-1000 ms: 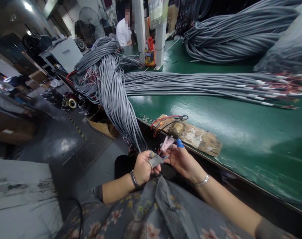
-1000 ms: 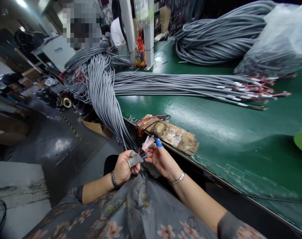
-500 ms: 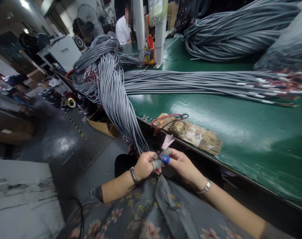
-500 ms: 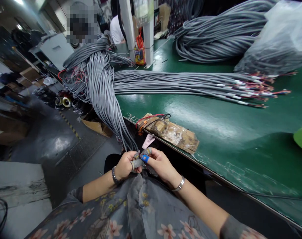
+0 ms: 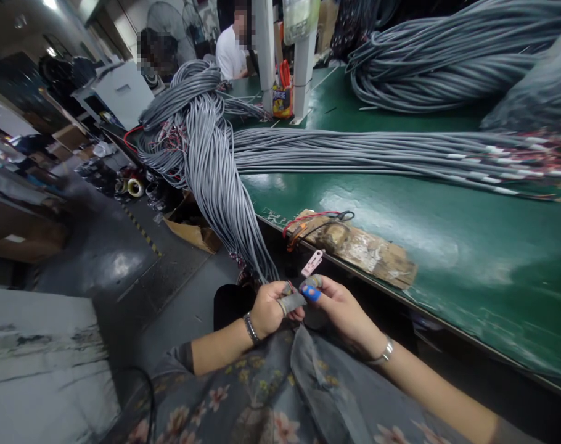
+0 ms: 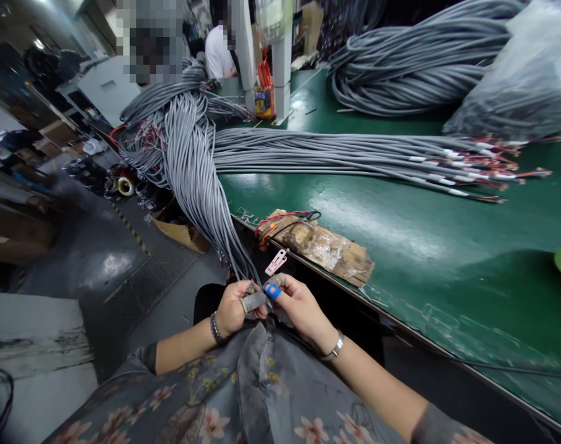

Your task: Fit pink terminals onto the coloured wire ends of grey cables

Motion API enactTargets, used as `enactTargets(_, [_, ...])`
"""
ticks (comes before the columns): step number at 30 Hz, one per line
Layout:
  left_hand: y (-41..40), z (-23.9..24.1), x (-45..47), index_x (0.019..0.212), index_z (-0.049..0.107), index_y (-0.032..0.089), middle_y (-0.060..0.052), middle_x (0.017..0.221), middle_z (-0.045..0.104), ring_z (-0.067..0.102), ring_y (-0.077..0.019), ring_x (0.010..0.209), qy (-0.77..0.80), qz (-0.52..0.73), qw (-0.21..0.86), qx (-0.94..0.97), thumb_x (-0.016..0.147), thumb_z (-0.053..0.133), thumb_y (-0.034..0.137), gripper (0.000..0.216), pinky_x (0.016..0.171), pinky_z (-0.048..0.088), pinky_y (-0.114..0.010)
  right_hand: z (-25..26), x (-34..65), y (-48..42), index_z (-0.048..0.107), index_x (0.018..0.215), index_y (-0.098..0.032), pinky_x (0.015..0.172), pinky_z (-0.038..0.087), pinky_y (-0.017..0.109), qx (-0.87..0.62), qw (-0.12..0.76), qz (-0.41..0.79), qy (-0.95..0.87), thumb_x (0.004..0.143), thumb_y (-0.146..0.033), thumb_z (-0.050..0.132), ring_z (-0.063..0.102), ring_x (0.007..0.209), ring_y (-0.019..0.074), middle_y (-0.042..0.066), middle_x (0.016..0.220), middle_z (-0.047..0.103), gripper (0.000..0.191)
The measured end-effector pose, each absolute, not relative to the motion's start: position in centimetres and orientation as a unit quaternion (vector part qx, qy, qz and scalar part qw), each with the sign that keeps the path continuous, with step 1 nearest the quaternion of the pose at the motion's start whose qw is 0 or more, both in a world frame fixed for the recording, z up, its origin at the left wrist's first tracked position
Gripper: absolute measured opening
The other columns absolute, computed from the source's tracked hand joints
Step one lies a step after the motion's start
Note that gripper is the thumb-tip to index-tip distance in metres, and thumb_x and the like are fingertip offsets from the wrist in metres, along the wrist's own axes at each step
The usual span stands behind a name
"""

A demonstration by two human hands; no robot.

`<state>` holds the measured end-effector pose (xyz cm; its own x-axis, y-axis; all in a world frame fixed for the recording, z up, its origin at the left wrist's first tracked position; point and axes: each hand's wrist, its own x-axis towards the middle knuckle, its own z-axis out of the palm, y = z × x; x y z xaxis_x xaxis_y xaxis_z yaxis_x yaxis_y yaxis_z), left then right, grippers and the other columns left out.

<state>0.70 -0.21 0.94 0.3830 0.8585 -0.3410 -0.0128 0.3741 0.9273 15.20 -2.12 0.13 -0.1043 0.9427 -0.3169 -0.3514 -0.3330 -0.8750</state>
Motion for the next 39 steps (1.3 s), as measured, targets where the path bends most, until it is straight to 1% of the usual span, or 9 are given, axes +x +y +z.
enactTargets(4, [-0.4,0.5,0.7,0.055,0.061,0.014,-0.003,0.049,0.061,0.055,-0.0113,0.044,0.472,0.337,0.683,0.444,0.058,0.075,0.058,0.046,0.046,0.043,-0.022,-0.1,14.8,-2.1,0.058,0.061,-0.018,0.048,0.031,0.024,-0.463,0.496,0.681,-0.275,0.06,-0.046,0.081,0.041,0.047,0.0088,-0.005,0.05,0.05,0.036])
enactTargets(8, [-0.3,-0.4,0.6,0.057,0.061,0.014,-0.004,0.051,0.063,0.055,-0.0116,0.044,0.46,0.341,0.699,0.429,0.06,0.074,0.056,0.044,0.046,0.043,-0.023,-0.8,14.7,-2.1,0.057,0.061,-0.019,0.052,0.037,0.025,-0.415,0.502,0.725,-0.223,0.064,-0.037,0.078,0.046,0.049,0.0101,-0.005,0.05,0.05,0.028])
enactTargets(12, [-0.2,-0.9,0.4,0.055,0.059,0.014,-0.004,0.049,0.061,0.053,-0.0113,0.04,0.444,0.313,0.722,0.427,0.06,0.074,0.057,0.046,0.042,0.04,-0.022,-1.7,14.8,-1.9,0.058,0.067,-0.02,0.054,0.042,0.026,-0.348,0.465,0.796,-0.171,0.067,-0.033,0.076,0.049,0.049,0.0106,-0.004,0.053,0.053,0.022])
enactTargets(15, [-0.3,-0.5,0.4,0.054,0.059,0.014,-0.004,0.048,0.061,0.054,-0.011,0.042,0.446,0.312,0.701,0.461,0.06,0.074,0.058,0.047,0.044,0.041,-0.022,-2.2,15.0,-1.7,0.06,0.07,-0.02,0.053,0.043,0.025,-0.336,0.43,0.824,-0.154,0.067,-0.03,0.075,0.053,0.05,0.0118,-0.003,0.055,0.057,0.019])
enactTargets(20, [-0.4,0.4,0.6,0.058,0.059,0.016,-0.002,0.05,0.061,0.054,-0.011,0.045,0.468,0.319,0.656,0.498,0.061,0.073,0.06,0.046,0.047,0.044,-0.022,-2.0,14.7,-1.5,0.057,0.061,-0.019,0.048,0.039,0.022,-0.398,0.428,0.799,-0.142,0.066,-0.03,0.07,0.05,0.047,0.0102,-0.003,0.049,0.053,0.017])
enactTargets(25, [-0.1,0.3,0.8,0.057,0.058,0.017,0.001,0.047,0.059,0.052,-0.0101,0.042,0.455,0.234,0.668,0.541,0.057,0.079,0.052,0.041,0.044,0.041,-0.021,-1.2,14.3,-1.7,0.054,0.055,-0.02,0.043,0.029,0.022,-0.481,0.473,0.709,-0.208,0.061,-0.029,0.07,0.038,0.042,0.0078,-0.006,0.047,0.049,0.019])
enactTargets(30, [0.1,0.1,0.7,0.058,0.055,0.017,0.0,0.047,0.059,0.052,-0.0105,0.041,0.477,0.277,0.678,0.486,0.057,0.077,0.056,0.045,0.044,0.041,-0.022,-0.8,14.3,-1.7,0.055,0.057,-0.02,0.045,0.025,0.023,-0.517,0.497,0.659,-0.228,0.059,-0.037,0.074,0.034,0.044,0.008,-0.007,0.047,0.045,0.026])
enactTargets(34, [0.0,-0.6,0.7,0.056,0.055,0.016,-0.002,0.048,0.06,0.052,-0.0103,0.041,0.489,0.327,0.682,0.434,0.058,0.075,0.057,0.046,0.043,0.04,-0.022,-0.4,14.3,-1.6,0.052,0.057,-0.02,0.047,0.028,0.024,-0.502,0.515,0.662,-0.21,0.06,-0.043,0.078,0.033,0.046,0.0083,-0.008,0.046,0.041,0.034])
enactTargets(39, [-0.1,-0.9,0.6,0.059,0.056,0.015,-0.002,0.048,0.06,0.051,-0.01,0.038,0.472,0.368,0.701,0.387,0.058,0.076,0.052,0.042,0.041,0.037,-0.021,-0.8,15.1,-1.2,0.057,0.063,-0.021,0.049,0.037,0.025,-0.446,0.522,0.706,-0.172,0.06,-0.051,0.079,0.04,0.049,0.0104,-0.004,0.054,0.05,0.037])
